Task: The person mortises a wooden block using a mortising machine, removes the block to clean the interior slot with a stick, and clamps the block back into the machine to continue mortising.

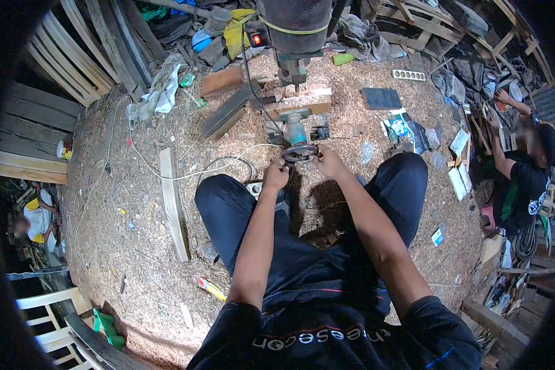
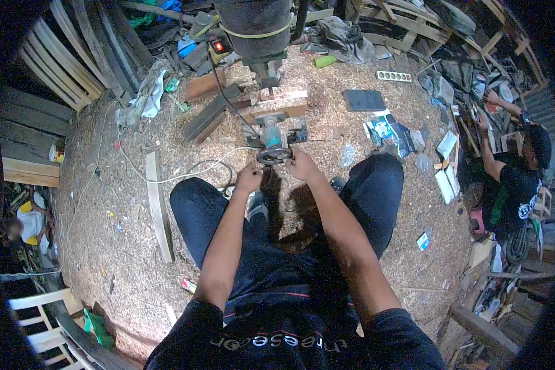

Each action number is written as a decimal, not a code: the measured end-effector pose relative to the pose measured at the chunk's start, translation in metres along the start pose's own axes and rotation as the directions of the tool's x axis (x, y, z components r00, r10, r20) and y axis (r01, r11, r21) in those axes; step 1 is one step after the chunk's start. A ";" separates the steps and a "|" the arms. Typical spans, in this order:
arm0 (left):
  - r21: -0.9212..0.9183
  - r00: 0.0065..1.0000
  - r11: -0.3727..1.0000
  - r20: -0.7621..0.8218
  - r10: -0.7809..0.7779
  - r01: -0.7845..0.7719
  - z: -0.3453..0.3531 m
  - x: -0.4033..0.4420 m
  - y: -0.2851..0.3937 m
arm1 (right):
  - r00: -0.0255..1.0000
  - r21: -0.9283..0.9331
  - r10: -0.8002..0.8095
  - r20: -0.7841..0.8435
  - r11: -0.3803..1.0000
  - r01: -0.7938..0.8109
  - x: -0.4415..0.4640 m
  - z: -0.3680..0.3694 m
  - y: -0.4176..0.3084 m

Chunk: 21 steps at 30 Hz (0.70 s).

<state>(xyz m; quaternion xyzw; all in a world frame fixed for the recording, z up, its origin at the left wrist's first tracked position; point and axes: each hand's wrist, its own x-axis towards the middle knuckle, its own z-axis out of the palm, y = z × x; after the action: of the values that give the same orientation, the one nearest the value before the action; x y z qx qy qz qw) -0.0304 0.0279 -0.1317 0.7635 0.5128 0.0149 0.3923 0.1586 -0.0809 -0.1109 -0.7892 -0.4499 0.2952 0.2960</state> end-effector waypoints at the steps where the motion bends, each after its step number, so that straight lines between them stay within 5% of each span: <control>1: 0.034 1.000 0.999 0.014 -0.026 0.026 -0.003 -0.003 0.004 | 1.000 -0.006 0.000 -0.006 1.000 0.000 -0.001 0.000 -0.001; 4: 0.054 0.996 0.997 0.071 -0.056 0.052 0.004 0.005 -0.003 | 0.999 0.020 -0.011 -0.037 1.000 0.012 -0.005 -0.001 -0.008; 8: -0.016 0.990 0.992 0.063 0.126 -0.125 0.010 0.005 -0.009 | 0.998 0.048 -0.014 -0.057 0.999 0.017 -0.003 0.004 -0.003; 12: -0.152 0.997 0.986 0.038 0.068 -0.061 0.001 0.007 0.007 | 0.998 0.005 0.005 -0.068 1.000 -0.005 -0.003 0.004 -0.007; 15: -0.134 0.969 0.968 -0.158 0.189 -0.211 -0.004 0.004 0.013 | 0.997 -0.059 -0.041 -0.059 0.998 0.037 0.003 0.009 0.000; 19: -0.305 0.795 0.803 -0.521 0.309 -0.512 -0.067 -0.004 0.072 | 0.915 -0.064 -0.070 -0.396 0.997 0.049 0.017 -0.020 -0.051; 21: -0.308 0.693 0.723 -0.648 0.317 -0.619 -0.105 -0.001 0.103 | 0.792 0.068 -0.207 -0.575 0.952 0.298 0.020 -0.053 -0.096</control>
<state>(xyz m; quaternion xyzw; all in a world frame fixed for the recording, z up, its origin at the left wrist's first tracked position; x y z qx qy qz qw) 0.0041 0.0717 0.0044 0.7028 0.3591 0.4715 0.3935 0.1547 -0.0335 -0.0098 -0.7481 -0.4202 0.0420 0.5119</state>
